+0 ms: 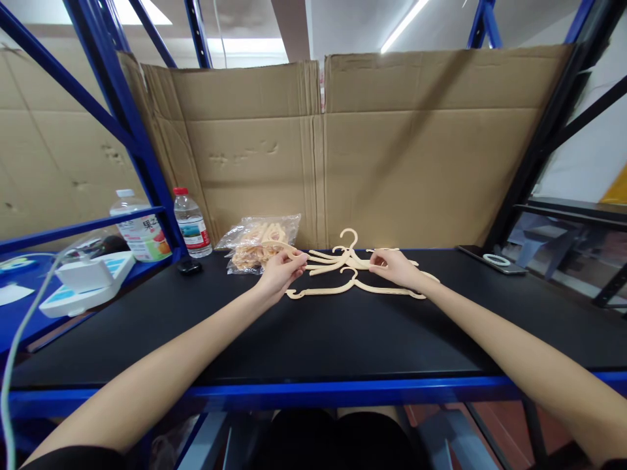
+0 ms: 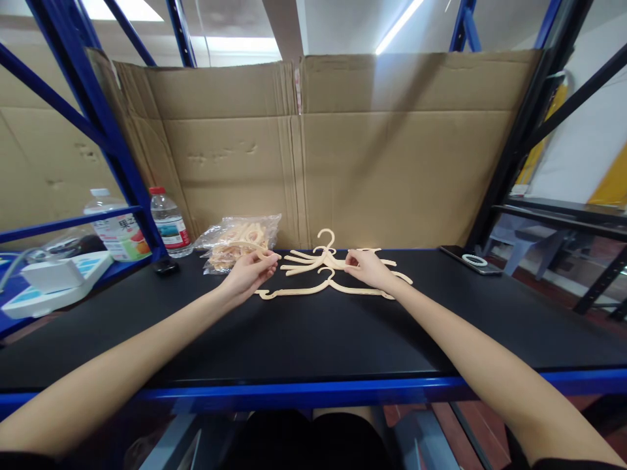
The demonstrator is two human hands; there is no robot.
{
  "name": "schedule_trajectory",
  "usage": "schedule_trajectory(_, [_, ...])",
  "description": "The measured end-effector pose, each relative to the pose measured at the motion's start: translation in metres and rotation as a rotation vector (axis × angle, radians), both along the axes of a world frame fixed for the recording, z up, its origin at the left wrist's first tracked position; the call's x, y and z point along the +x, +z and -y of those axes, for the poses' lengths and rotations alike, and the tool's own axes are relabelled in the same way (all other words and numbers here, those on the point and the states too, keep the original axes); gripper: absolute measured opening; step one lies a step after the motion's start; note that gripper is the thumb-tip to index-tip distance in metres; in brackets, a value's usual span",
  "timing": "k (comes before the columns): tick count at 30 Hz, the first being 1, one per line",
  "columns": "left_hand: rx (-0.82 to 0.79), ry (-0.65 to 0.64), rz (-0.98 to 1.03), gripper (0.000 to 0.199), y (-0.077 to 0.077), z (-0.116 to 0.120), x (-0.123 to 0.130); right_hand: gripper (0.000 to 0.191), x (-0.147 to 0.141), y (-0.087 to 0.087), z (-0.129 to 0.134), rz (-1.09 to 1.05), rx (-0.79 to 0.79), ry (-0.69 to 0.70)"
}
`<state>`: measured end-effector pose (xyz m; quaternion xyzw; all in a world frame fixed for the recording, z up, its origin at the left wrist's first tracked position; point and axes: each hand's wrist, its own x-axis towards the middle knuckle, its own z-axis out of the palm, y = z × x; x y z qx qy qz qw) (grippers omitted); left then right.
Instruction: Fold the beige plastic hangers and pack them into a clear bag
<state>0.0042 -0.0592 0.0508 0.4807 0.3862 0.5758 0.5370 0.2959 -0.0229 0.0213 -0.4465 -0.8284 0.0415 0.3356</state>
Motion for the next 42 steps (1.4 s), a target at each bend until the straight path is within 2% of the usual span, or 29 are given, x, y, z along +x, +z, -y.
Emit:
schedule_trajectory(2, [-0.029, -0.065, -0.012, 0.014, 0.001, -0.002, -0.002, 0.003, 0.001, 0.008, 0.005, -0.119, -0.07, 0.043])
schedule_trajectory(4, [-0.072, -0.141, -0.026, 0.014, 0.001, -0.004, -0.005, 0.011, 0.004, 0.016, 0.008, -0.213, -0.143, 0.122])
schedule_trajectory(6, [-0.102, -0.186, -0.032, 0.014, 0.002, -0.007, -0.007, 0.023, 0.008, 0.022, 0.011, -0.246, -0.193, 0.198])
schedule_trajectory(8, [-0.122, -0.198, -0.033, 0.013, 0.002, -0.009, -0.009, 0.026, 0.013, 0.026, 0.011, -0.233, -0.22, 0.239])
schedule_trajectory(12, [-0.147, -0.207, -0.042, 0.011, 0.003, -0.011, -0.012, 0.026, 0.019, 0.028, 0.009, -0.21, -0.23, 0.249])
schedule_trajectory(23, [-0.195, -0.356, -0.021, 0.017, 0.011, -0.002, -0.011, 0.029, 0.015, 0.03, 0.015, -0.173, -0.174, 0.223])
schedule_trajectory(33, [-0.266, -0.339, 0.006, 0.017, 0.01, -0.001, -0.009, 0.029, 0.012, 0.031, 0.016, -0.173, -0.167, 0.223])
schedule_trajectory(38, [-0.249, -0.343, 0.004, 0.019, 0.009, 0.0, -0.007, 0.03, 0.01, 0.033, 0.019, -0.188, -0.16, 0.223])
schedule_trajectory(42, [-0.24, -0.279, -0.005, 0.023, 0.005, 0.0, -0.004, 0.028, 0.006, 0.033, 0.022, -0.168, -0.124, 0.216])
